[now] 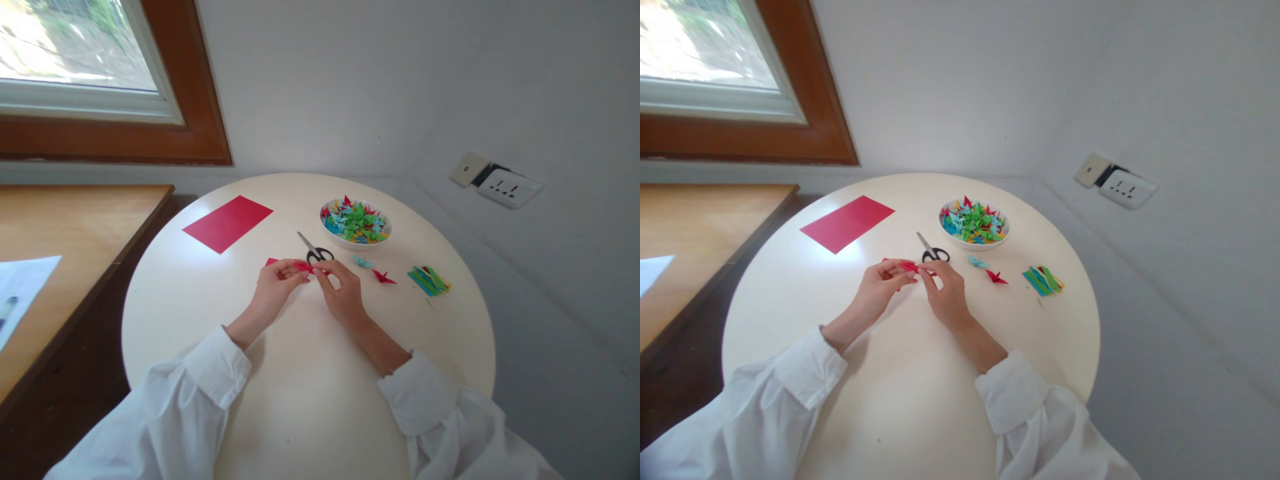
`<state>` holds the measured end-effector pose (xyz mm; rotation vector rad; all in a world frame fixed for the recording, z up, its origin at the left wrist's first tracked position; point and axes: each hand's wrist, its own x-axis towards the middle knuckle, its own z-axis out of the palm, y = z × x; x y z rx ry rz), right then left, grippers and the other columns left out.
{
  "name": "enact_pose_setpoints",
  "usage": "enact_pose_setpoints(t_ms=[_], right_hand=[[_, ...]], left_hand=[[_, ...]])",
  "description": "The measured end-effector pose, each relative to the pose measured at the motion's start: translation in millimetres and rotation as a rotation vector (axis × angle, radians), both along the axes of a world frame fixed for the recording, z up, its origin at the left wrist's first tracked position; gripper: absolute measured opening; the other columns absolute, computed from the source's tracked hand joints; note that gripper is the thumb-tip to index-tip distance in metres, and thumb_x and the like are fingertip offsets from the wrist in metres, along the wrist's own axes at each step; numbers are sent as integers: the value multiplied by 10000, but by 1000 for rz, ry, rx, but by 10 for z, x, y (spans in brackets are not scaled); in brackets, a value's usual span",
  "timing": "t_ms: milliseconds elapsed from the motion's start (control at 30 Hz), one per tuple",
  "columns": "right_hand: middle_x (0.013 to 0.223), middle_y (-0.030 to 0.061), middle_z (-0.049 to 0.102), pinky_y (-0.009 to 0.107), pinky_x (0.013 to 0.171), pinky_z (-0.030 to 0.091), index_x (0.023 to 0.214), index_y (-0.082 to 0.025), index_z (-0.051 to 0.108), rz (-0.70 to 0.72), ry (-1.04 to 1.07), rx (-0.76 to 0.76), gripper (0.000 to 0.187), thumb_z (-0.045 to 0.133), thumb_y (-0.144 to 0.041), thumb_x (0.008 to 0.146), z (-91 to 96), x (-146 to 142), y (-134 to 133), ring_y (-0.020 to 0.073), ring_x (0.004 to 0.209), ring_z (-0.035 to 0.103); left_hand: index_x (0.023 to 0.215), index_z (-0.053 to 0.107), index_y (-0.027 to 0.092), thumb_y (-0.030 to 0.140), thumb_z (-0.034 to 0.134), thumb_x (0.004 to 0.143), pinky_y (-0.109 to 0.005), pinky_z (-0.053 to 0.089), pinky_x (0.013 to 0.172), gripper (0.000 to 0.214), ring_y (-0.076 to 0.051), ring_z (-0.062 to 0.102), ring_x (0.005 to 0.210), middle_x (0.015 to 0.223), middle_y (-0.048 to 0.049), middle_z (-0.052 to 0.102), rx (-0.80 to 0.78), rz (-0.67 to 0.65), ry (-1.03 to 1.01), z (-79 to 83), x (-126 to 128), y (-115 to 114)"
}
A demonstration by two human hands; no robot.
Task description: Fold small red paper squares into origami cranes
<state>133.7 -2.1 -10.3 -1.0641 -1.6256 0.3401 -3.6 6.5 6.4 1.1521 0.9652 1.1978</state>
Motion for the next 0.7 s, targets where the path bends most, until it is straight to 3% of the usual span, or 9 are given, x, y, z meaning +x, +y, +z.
enact_pose_setpoints(t_ms=[333, 700], right_hand=[[833, 47, 659, 321, 755, 500, 835, -208, 614, 23, -54, 124, 102, 520, -170, 829, -3, -3, 6, 159, 818, 612], [839, 50, 649, 352, 761, 503, 832, -223, 615, 30, -126, 179, 107, 524, -168, 826, 16, -2, -3, 173, 848, 601]], left_hand=[[694, 669, 137, 170, 707, 570, -270, 479, 718, 133, -130, 606, 683, 703, -28, 677, -47, 2, -116, -24, 12, -16], [663, 623, 129, 140, 680, 549, -268, 485, 712, 128, -110, 591, 654, 663, -7, 637, -140, -4, -214, 73, 41, -65]])
